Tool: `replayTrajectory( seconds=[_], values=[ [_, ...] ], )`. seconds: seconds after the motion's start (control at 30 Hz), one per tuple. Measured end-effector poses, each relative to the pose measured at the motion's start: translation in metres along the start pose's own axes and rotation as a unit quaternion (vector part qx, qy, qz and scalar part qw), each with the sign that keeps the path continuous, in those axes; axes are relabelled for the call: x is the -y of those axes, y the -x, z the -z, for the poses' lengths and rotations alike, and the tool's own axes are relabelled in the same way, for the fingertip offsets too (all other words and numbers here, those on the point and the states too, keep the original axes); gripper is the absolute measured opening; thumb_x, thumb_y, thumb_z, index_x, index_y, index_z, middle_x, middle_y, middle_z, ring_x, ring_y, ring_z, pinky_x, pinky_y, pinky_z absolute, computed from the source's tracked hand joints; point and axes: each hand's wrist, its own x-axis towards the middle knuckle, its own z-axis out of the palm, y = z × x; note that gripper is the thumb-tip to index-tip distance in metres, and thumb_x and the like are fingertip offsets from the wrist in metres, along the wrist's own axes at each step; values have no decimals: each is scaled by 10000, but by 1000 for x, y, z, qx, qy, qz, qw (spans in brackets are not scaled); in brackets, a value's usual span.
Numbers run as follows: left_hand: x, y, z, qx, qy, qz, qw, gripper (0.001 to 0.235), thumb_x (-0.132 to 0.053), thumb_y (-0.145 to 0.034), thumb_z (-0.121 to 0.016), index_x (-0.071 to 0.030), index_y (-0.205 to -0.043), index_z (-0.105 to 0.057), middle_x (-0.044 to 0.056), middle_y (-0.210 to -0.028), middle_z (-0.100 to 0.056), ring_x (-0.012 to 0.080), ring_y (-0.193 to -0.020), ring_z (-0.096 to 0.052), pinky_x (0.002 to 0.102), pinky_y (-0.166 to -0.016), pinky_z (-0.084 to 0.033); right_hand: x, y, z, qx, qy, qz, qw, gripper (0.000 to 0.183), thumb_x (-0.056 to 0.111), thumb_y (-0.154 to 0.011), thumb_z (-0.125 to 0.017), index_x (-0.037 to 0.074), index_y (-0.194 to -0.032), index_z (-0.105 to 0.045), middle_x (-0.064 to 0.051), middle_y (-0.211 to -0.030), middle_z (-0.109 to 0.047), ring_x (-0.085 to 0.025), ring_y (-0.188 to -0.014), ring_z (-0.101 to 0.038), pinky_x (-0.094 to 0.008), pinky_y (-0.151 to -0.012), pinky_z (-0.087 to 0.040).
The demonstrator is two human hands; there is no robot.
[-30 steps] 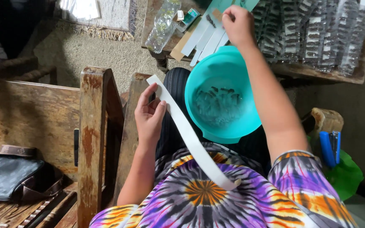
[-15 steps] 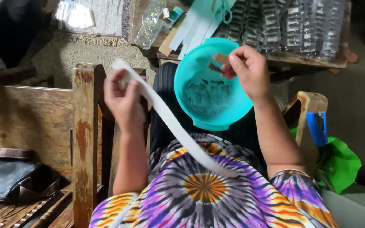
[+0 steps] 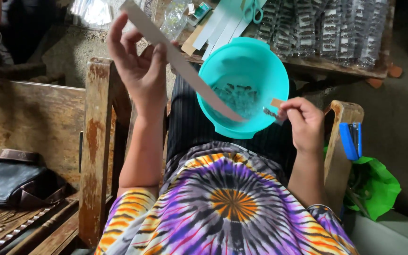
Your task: Assembling small black components onto a white strip, stapling them, and cutting the strip with scissors
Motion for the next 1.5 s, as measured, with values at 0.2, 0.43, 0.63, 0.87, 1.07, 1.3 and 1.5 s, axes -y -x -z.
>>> replayTrajectory(
  seconds=[0.2, 0.43, 0.63, 0.87, 1.07, 1.3, 1.5],
  values=[
    [-14, 2, -34, -30, 135, 126, 982, 584, -5, -958, -752, -141, -1432, -439, 153, -1034, -635, 358, -1062, -712, 500, -1070, -600, 17, 24, 6, 42, 41, 3, 998, 201, -64, -830, -458, 9, -850, -644, -93, -760, -626, -153, -718, -586, -245, -704, -474],
    [-15, 34, -69, 191, -224, -278, 914, 200, -222, -944, -599, -197, -780, -710, -18, -912, -691, 222, -826, -551, 394, -788, -432, 18, 33, -20, 73, -34, 23, 996, 179, -69, -894, -498, -53, -917, -675, -143, -804, -649, -185, -725, -630, -282, -691, -532],
    [56, 107, -46, 210, -265, -131, 932, 172, -28, -837, -679, -187, -794, -727, 60, -1103, -657, 270, -914, -595, 375, -794, -510, 9, 35, -47, 90, 128, 62, 986, 190, 183, -945, -630, 20, -993, -715, -117, -828, -659, -207, -743, -634, -322, -650, -523],
    [72, 143, -33, 219, -292, 85, 927, 174, 107, -729, -686, -42, -818, -666, 180, -1126, -587, 379, -948, -631, 409, -750, -583, -16, 54, -81, 110, 355, 137, 918, 276, 134, -723, -800, 14, -921, -649, -126, -769, -564, -360, -706, -627, -453, -588, -523],
    [63, 144, -42, 148, -281, 116, 941, 429, 39, -816, -680, -47, -1221, -568, 239, -1295, -435, 425, -981, -618, 439, -815, -594, -41, 50, -73, 87, 228, 2, 970, 144, 90, -886, -630, 64, -744, -639, -122, -603, -535, -333, -656, -654, -383, -529, -475],
    [63, 159, -35, 108, -213, 291, 926, 362, -55, -856, -694, -48, -1133, -461, 197, -1244, -429, 415, -1098, -581, 442, -885, -573, -91, 55, -70, -55, -169, -258, 950, 160, 83, -943, -607, -70, -937, -650, -219, -657, -627, -292, -482, -674, -379, -407, -587],
    [58, 152, -37, 140, -141, 402, 894, 485, -135, -928, -640, -123, -1381, -468, 259, -1309, -556, 454, -1183, -577, 516, -974, -518, -98, 58, -74, -36, -181, -273, 944, 179, 105, -965, -578, -56, -964, -657, -246, -815, -683, -276, -550, -697, -379, -431, -600]
  ],
)
